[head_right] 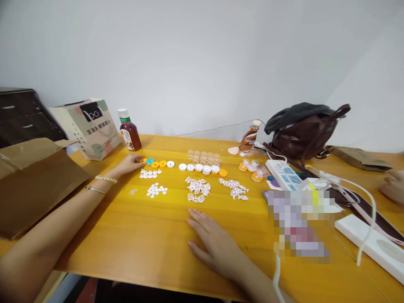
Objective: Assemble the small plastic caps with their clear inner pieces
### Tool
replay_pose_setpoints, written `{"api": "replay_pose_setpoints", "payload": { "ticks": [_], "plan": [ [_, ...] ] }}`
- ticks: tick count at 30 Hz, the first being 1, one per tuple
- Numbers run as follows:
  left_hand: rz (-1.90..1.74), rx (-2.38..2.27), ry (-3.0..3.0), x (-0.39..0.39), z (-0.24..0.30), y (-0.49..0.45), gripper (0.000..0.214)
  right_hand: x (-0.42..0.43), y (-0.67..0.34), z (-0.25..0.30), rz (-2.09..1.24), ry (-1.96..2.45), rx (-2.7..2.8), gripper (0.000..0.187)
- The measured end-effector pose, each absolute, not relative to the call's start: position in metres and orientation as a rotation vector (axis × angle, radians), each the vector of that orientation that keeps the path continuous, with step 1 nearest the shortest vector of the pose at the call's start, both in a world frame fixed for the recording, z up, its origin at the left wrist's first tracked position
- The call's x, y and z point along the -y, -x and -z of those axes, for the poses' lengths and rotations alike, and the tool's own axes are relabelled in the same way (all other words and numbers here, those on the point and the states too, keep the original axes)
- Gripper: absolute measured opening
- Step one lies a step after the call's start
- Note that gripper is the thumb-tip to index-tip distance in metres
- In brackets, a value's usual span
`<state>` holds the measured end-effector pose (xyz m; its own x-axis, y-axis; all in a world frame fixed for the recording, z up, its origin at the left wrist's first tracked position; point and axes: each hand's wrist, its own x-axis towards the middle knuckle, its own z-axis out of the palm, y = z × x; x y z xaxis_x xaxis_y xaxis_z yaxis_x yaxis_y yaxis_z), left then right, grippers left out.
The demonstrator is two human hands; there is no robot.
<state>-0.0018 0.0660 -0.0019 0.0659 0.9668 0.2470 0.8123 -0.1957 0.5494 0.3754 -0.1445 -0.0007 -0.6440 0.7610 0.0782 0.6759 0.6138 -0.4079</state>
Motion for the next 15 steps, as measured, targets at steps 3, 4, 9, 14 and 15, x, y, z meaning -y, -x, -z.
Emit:
{"api": "replay_pose_setpoints", "payload": {
  "ticks": [3,4,9,14,15],
  "plan": [
    [-0.921,-1.794,-2.061,-0.058,0.002,0.004,0.048,0.145,-0.375,0.001,-0.49,1.186,2.605,0.047],
    [-0.932,-1.766,-2.068,-0.053,0.0,0.005,0.047,0.145,-0.375,0.001,-0.483,1.188,2.606,0.047],
    [-0.817,-1.489,-2.153,-0.027,-0.007,0.009,0.036,0.144,-0.375,0.003,-0.439,1.178,2.608,0.046],
    [-0.814,-1.418,-2.148,-0.025,-0.003,0.006,0.033,0.143,-0.374,0.002,-0.422,1.178,2.616,0.046],
    [-0.829,-1.423,-2.143,-0.027,-0.002,0.005,0.033,0.143,-0.374,0.002,-0.421,1.177,2.62,0.046]
  ]
}}
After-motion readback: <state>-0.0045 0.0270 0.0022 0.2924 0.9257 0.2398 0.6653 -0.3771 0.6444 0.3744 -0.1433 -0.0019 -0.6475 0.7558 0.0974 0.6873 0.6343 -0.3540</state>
